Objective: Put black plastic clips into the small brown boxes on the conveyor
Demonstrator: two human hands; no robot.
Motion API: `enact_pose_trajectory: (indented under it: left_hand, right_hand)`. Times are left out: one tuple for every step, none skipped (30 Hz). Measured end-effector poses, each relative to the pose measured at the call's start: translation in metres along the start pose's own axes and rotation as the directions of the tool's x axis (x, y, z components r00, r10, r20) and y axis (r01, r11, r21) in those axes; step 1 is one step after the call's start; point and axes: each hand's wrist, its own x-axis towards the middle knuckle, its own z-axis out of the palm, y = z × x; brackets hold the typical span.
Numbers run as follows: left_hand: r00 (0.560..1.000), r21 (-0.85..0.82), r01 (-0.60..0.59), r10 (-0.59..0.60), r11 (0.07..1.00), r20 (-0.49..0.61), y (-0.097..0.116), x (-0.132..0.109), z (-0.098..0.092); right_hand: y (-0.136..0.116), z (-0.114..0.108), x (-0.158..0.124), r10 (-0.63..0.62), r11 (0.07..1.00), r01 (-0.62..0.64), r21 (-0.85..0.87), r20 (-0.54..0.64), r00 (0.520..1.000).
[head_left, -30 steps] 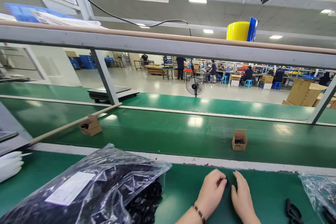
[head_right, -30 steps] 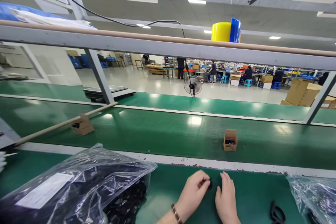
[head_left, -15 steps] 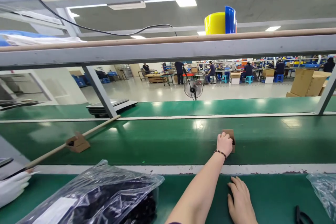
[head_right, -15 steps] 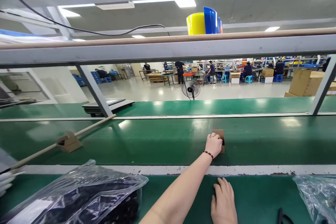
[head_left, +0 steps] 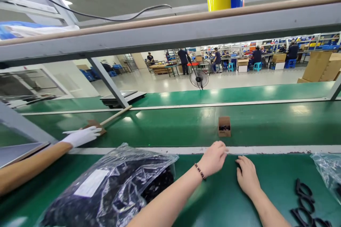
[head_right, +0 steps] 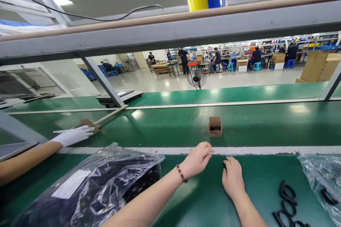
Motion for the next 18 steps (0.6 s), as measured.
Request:
enact_pose_trajectory:
  left_hand:
    - [0.995, -0.077, -0.034, 0.041, 0.996, 0.087, 0.010, -0.023, -0.001]
    - [0.980, -0.142, -0.063, 0.088, 0.988, 0.179, 0.021, -0.046, -0.001]
    - [0.957, -0.209, -0.088, 0.141, 0.974, 0.254, 0.031, -0.067, 0.000]
    - [0.933, -0.261, -0.104, 0.185, 0.960, 0.310, 0.041, -0.086, 0.002]
    - [0.914, -0.290, -0.115, 0.216, 0.950, 0.344, 0.049, -0.104, 0.005]
    - [0.898, -0.306, -0.130, 0.243, 0.943, 0.367, 0.057, -0.119, 0.010]
    - [0.887, -0.307, -0.149, 0.264, 0.940, 0.378, 0.064, -0.131, 0.017]
    - [0.879, -0.296, -0.177, 0.286, 0.939, 0.381, 0.070, -0.141, 0.025]
    - [0.873, -0.279, -0.215, 0.312, 0.936, 0.376, 0.075, -0.149, 0.034]
    - [0.867, -0.254, -0.259, 0.341, 0.932, 0.364, 0.079, -0.154, 0.044]
    - [0.863, -0.215, -0.301, 0.361, 0.929, 0.353, 0.083, -0.158, 0.055]
    - [0.859, -0.163, -0.334, 0.370, 0.929, 0.353, 0.086, -0.161, 0.067]
    - [0.855, -0.100, -0.355, 0.366, 0.929, 0.366, 0.088, -0.163, 0.077]
    - [0.852, -0.040, -0.366, 0.352, 0.930, 0.388, 0.090, -0.163, 0.086]
    - [0.846, 0.006, -0.370, 0.334, 0.929, 0.415, 0.091, -0.163, 0.094]
    - [0.836, 0.028, -0.372, 0.322, 0.928, 0.443, 0.091, -0.163, 0.100]
    - [0.825, 0.022, -0.375, 0.322, 0.927, 0.464, 0.091, -0.163, 0.103]
    - [0.813, -0.010, -0.378, 0.337, 0.926, 0.474, 0.090, -0.163, 0.105]
  right_hand:
    - [0.000, -0.002, 0.000, 0.004, 1.000, -0.004, 0.004, 0.009, 1.000]
    - [-0.001, -0.004, 0.001, 0.009, 1.000, -0.009, 0.008, 0.020, 1.000]
    - [0.000, -0.005, 0.001, 0.016, 1.000, -0.016, 0.012, 0.030, 0.999]
    - [0.000, -0.006, 0.001, 0.024, 1.000, -0.025, 0.015, 0.039, 0.999]
    - [0.001, -0.007, 0.000, 0.031, 0.999, -0.032, 0.019, 0.045, 0.998]
    - [0.001, -0.008, 0.000, 0.037, 0.999, -0.039, 0.024, 0.050, 0.998]
    - [0.002, -0.008, -0.001, 0.042, 0.999, -0.044, 0.029, 0.055, 0.998]
    - [0.002, -0.008, -0.001, 0.047, 0.998, -0.049, 0.035, 0.058, 0.997]
    - [0.003, -0.009, -0.002, 0.049, 0.998, -0.052, 0.041, 0.063, 0.997]
    - [0.004, -0.009, -0.003, 0.051, 0.997, -0.054, 0.047, 0.067, 0.996]
    - [0.004, -0.009, -0.003, 0.051, 0.997, -0.055, 0.052, 0.072, 0.996]
    - [0.005, -0.010, -0.004, 0.051, 0.997, -0.055, 0.056, 0.075, 0.996]
    - [0.005, -0.010, -0.004, 0.050, 0.997, -0.055, 0.058, 0.077, 0.996]
    - [0.005, -0.010, -0.005, 0.050, 0.997, -0.055, 0.060, 0.078, 0.996]
    - [0.006, -0.010, -0.005, 0.050, 0.997, -0.055, 0.061, 0.079, 0.996]
    - [0.006, -0.011, -0.005, 0.050, 0.996, -0.055, 0.064, 0.080, 0.996]
    - [0.006, -0.010, -0.005, 0.050, 0.996, -0.056, 0.066, 0.081, 0.995]
    - [0.006, -0.010, -0.005, 0.050, 0.996, -0.055, 0.070, 0.081, 0.996]
